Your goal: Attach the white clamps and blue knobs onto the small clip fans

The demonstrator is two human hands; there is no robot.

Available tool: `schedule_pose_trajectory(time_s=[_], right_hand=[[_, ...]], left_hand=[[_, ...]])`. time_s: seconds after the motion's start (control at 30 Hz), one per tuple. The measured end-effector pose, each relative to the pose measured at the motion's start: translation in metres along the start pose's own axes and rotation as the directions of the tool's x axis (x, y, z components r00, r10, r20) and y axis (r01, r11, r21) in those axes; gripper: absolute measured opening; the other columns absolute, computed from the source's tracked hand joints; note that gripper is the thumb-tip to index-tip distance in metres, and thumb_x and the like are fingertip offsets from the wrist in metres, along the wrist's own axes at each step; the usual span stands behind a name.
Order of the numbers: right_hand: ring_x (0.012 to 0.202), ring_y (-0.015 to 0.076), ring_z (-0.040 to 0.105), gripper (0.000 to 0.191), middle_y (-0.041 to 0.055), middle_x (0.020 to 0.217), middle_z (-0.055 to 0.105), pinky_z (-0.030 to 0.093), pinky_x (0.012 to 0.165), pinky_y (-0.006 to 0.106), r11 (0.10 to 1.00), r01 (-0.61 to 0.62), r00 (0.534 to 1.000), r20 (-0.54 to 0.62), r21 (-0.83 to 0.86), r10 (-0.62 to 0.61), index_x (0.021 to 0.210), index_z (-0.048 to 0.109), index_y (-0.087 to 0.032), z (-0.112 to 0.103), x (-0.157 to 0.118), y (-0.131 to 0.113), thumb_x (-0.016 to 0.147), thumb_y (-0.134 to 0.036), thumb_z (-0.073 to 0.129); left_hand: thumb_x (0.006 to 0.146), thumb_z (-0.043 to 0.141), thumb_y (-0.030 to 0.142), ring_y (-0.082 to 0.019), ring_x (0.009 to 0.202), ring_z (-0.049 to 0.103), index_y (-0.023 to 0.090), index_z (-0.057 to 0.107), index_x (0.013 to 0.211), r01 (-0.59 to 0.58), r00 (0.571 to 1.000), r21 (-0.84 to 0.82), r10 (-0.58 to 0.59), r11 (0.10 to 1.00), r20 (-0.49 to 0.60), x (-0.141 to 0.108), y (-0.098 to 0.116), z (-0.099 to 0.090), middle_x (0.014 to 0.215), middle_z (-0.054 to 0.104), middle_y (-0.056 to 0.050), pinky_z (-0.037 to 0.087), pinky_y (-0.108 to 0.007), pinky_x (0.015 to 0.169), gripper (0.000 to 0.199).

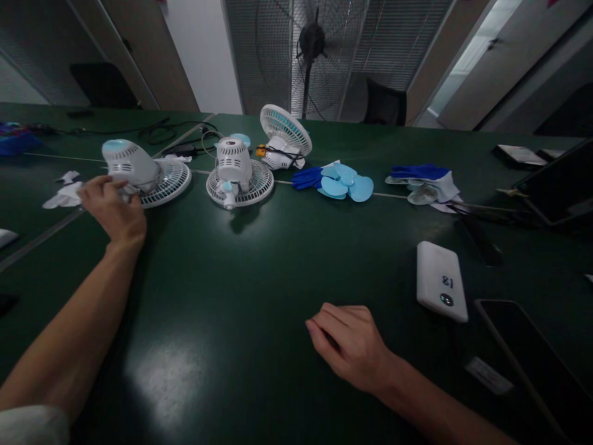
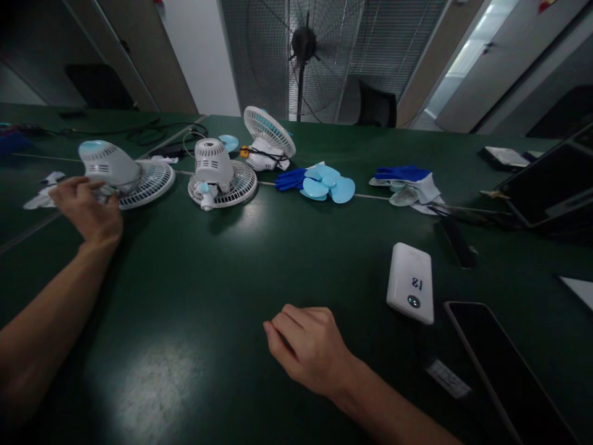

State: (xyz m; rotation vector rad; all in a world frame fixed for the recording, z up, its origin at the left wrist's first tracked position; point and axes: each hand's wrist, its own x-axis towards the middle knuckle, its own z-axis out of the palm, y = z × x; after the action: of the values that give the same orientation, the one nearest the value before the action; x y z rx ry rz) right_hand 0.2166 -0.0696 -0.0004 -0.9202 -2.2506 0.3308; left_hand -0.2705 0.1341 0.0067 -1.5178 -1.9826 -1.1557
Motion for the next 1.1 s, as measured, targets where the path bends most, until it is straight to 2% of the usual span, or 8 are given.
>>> schedule_pose_trajectory(time_s=[0.17,0.33,0.47,0.57,0.7,0.87,1.0,1.1], right_hand=[[0.055,0.0092,0.045,0.029,-0.0031,0.065,0.054,0.034,0.056,0.027,1.0,0.007,1.0,0.014,-0.003,-0.007,0.074,0.057,-0.018,0.0,0.0,0.001,0.102,-0.019,0.048],[0.055,0.0091,0.044,0.029,-0.0032,0.066,0.054,0.034,0.056,0.027,1.0,0.008,1.0,0.03,-0.003,-0.008,0.075,0.057,-0.018,0.001,-0.001,0.002,0.102,-0.02,0.048],[0.055,0.0091,0.044,0.029,-0.0033,0.066,0.053,0.033,0.055,0.028,1.0,0.011,0.999,0.032,-0.005,-0.011,0.075,0.057,-0.018,0.001,-0.001,0.002,0.102,-0.02,0.048],[0.055,0.009,0.043,0.028,-0.0036,0.066,0.054,0.033,0.055,0.028,1.0,0.013,0.999,0.03,-0.007,-0.013,0.075,0.058,-0.018,0.001,-0.002,0.001,0.102,-0.02,0.048],[0.055,0.0092,0.043,0.029,-0.0035,0.066,0.053,0.033,0.054,0.028,1.0,0.004,0.999,0.048,-0.016,-0.003,0.075,0.057,-0.018,0.002,-0.002,0.001,0.102,-0.02,0.048],[0.055,0.0093,0.043,0.03,-0.0036,0.066,0.053,0.033,0.055,0.029,0.999,0.004,0.999,0.045,-0.049,-0.002,0.074,0.057,-0.018,0.002,-0.001,0.002,0.102,-0.022,0.048],[0.055,0.0092,0.044,0.03,-0.0035,0.066,0.054,0.033,0.054,0.028,0.999,0.004,0.999,0.042,-0.038,-0.003,0.074,0.057,-0.018,0.002,0.0,0.001,0.102,-0.022,0.048],[0.054,0.0094,0.044,0.03,-0.0033,0.065,0.054,0.034,0.053,0.028,1.0,0.014,0.999,0.032,-0.028,-0.013,0.073,0.058,-0.018,0.001,0.001,0.001,0.102,-0.02,0.048]], left_hand=[[0.092,0.069,0.025,-0.033,0.127,0.039,0.01,0.06,0.127,-0.029,0.998,0.068,0.025,0.997,0.061,-0.003,0.013,-0.002,0.134,0.054,-0.01,0.022,-0.064,0.113,0.039],[0.094,0.068,0.041,-0.034,0.126,0.041,0.013,0.056,0.135,-0.036,0.996,0.073,0.03,0.997,0.082,-0.01,0.025,-0.001,0.141,0.047,-0.011,0.027,-0.064,0.111,0.052],[0.097,0.061,0.024,-0.03,0.128,0.044,0.006,0.05,0.138,-0.014,0.997,0.034,0.011,0.999,0.079,-0.007,0.024,0.0,0.141,0.04,-0.014,0.038,-0.052,0.111,0.045],[0.09,0.059,0.006,-0.027,0.128,0.046,0.004,0.056,0.13,-0.012,0.995,0.007,0.011,1.0,0.096,-0.002,0.022,0.001,0.135,0.042,-0.013,0.042,-0.044,0.112,0.04],[0.085,0.065,0.01,-0.025,0.118,0.051,0.005,0.064,0.118,-0.016,0.996,-0.008,0.017,1.0,0.087,-0.008,0.029,-0.002,0.127,0.045,-0.01,0.049,-0.042,0.104,0.033],[0.081,0.073,0.024,-0.019,0.094,0.057,0.01,0.068,0.103,-0.056,0.995,-0.027,0.058,0.998,0.075,-0.048,0.055,-0.028,0.117,0.051,-0.007,0.054,-0.032,0.082,0.026],[0.081,0.075,0.03,-0.012,0.074,0.054,0.014,0.067,0.096,-0.105,0.99,-0.138,0.117,0.985,0.081,-0.092,0.087,-0.066,0.115,0.053,-0.005,0.049,-0.024,0.062,0.023],[0.081,0.075,0.034,-0.013,0.07,0.054,0.017,0.066,0.088,-0.205,0.971,-0.215,0.226,0.955,0.078,-0.125,0.107,-0.095,0.106,0.057,-0.003,0.049,-0.027,0.061,0.02]])
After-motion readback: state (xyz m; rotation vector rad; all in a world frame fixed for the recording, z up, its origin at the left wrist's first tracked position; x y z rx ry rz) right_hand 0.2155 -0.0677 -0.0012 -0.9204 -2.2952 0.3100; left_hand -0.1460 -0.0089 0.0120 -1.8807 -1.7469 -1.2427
